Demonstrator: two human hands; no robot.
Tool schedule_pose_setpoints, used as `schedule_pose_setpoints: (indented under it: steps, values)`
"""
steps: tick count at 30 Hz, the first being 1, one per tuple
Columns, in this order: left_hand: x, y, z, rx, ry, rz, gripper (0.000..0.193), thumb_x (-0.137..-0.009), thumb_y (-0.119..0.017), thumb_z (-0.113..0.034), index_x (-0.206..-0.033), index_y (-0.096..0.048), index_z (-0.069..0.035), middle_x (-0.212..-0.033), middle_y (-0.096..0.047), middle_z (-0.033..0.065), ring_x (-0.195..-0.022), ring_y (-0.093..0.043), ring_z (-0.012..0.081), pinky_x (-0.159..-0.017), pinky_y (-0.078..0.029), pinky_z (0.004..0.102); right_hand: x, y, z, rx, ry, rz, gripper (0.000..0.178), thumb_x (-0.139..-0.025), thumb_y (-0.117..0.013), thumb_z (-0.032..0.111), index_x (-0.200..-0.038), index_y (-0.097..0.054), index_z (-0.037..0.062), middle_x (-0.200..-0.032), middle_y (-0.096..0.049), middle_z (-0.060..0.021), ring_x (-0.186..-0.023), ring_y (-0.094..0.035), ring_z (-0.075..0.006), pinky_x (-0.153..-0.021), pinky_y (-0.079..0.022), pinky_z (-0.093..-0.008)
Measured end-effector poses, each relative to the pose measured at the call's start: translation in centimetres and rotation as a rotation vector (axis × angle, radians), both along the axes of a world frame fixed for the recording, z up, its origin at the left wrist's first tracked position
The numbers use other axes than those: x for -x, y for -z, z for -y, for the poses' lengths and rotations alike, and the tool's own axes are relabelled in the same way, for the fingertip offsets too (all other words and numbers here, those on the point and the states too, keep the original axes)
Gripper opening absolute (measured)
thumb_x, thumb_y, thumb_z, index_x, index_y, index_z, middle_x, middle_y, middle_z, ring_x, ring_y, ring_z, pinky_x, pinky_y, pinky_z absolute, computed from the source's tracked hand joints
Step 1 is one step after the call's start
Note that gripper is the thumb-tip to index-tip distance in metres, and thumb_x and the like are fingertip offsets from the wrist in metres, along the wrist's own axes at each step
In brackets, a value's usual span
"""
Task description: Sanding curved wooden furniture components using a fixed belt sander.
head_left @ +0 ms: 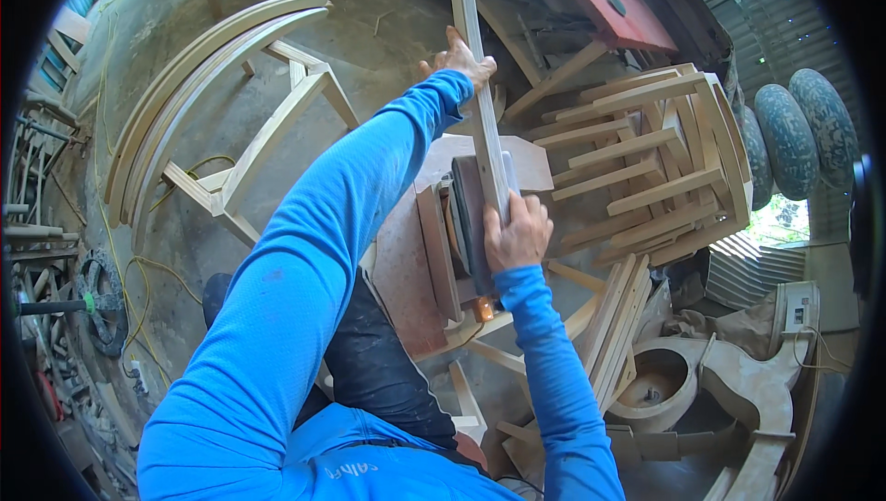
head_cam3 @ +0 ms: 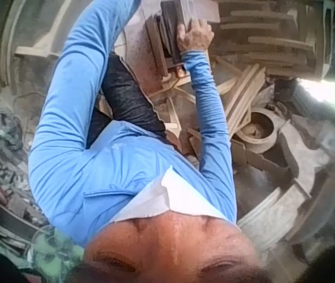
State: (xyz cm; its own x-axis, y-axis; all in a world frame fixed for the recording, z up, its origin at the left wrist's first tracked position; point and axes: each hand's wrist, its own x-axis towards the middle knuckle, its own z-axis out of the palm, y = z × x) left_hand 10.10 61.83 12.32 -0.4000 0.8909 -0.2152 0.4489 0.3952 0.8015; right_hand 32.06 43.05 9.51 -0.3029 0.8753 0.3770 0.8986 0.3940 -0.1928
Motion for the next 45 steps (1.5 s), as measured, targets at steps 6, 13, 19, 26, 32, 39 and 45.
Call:
schedule_pose_setpoints:
  steps: [6, 13, 19, 26, 32, 39, 45]
  values:
    - [1.2, -1.1, -0.2, 0.058, 0.013, -0.058, 0.103, -0.090, -0.061, -0.048, -0.166, -0.004, -0.009, -0.157, -0.046, 0.0219, -0.150, -0.040, 0.0335, -0.129, -0.007, 0.0521, 2.9, 0.4, -3.4, -0.029, 0.000, -0.045, 0.039, -0.087, -0.071, 0.034, -0.117, -0.071, 0.0092, -0.100, -0.063, -0.0130, -0.097, -0.060, -0.0337, -0.084, -0.043, -0.0483]
    - [-3.3, -0.7, 5.6, 0.042, 0.142, -0.209, 0.107, -0.090, -0.059, -0.052, -0.165, -0.001, -0.001, -0.171, -0.018, 0.0196, -0.161, -0.009, 0.0288, -0.128, 0.002, 0.0540, -1.8, 0.5, 2.4, 0.031, 0.020, -0.020, 0.041, -0.086, -0.073, 0.032, -0.118, -0.070, 0.0070, -0.101, -0.062, -0.0143, -0.099, -0.059, -0.0343, -0.084, -0.042, -0.0481]
    - [-8.1, 0.8, 14.5, 0.095, 0.272, -0.297, 0.113, -0.091, -0.055, -0.060, -0.163, 0.002, 0.005, -0.173, -0.001, 0.0195, -0.161, 0.010, 0.0322, -0.126, 0.008, 0.0580, -9.4, -1.2, 13.9, 0.168, 0.008, 0.064, 0.039, -0.085, -0.073, 0.027, -0.117, -0.068, 0.0052, -0.096, -0.058, -0.0149, -0.093, -0.056, -0.0343, -0.083, -0.040, -0.0482]
    - [-5.5, 1.4, 13.2, -0.089, 0.231, -0.405, 0.109, -0.094, -0.051, -0.064, -0.164, 0.004, 0.000, -0.174, 0.006, 0.0160, -0.160, 0.015, 0.0306, -0.125, 0.011, 0.0586, -15.2, -7.2, 23.9, 0.252, 0.010, 0.181, 0.035, -0.084, -0.074, 0.023, -0.114, -0.069, 0.0068, -0.092, -0.059, -0.0110, -0.089, -0.056, -0.0313, -0.080, -0.039, -0.0434]
    - [-4.3, 1.9, 9.2, -0.089, 0.191, -0.289, 0.101, -0.096, -0.045, -0.064, -0.166, -0.004, -0.005, -0.174, -0.010, 0.0127, -0.161, 0.003, 0.0302, -0.127, 0.006, 0.0565, -11.3, -4.9, 16.4, 0.229, -0.017, 0.144, 0.036, -0.085, -0.073, 0.023, -0.116, -0.069, 0.0058, -0.095, -0.060, -0.0122, -0.090, -0.057, -0.0323, -0.081, -0.040, -0.0443]
    - [-1.4, 1.2, 2.5, -0.009, 0.108, -0.257, 0.105, -0.093, -0.050, -0.066, -0.167, -0.004, -0.007, -0.172, -0.021, 0.0104, -0.161, -0.003, 0.0295, -0.127, 0.004, 0.0555, -3.6, -0.1, 4.6, 0.078, -0.017, 0.031, 0.039, -0.085, -0.072, 0.027, -0.115, -0.068, 0.0037, -0.099, -0.060, -0.0153, -0.094, -0.057, -0.0347, -0.083, -0.042, -0.0469]
    - [0.0, -1.0, -0.8, -0.007, 0.085, -0.216, 0.112, -0.085, -0.066, -0.055, -0.166, -0.005, -0.008, -0.172, -0.021, 0.0109, -0.161, -0.007, 0.0309, -0.128, 0.000, 0.0570, 1.6, 0.2, -3.4, -0.012, 0.011, -0.049, 0.038, -0.086, -0.072, 0.030, -0.114, -0.069, 0.0050, -0.100, -0.061, -0.0144, -0.096, -0.059, -0.0348, -0.083, -0.043, -0.0477]
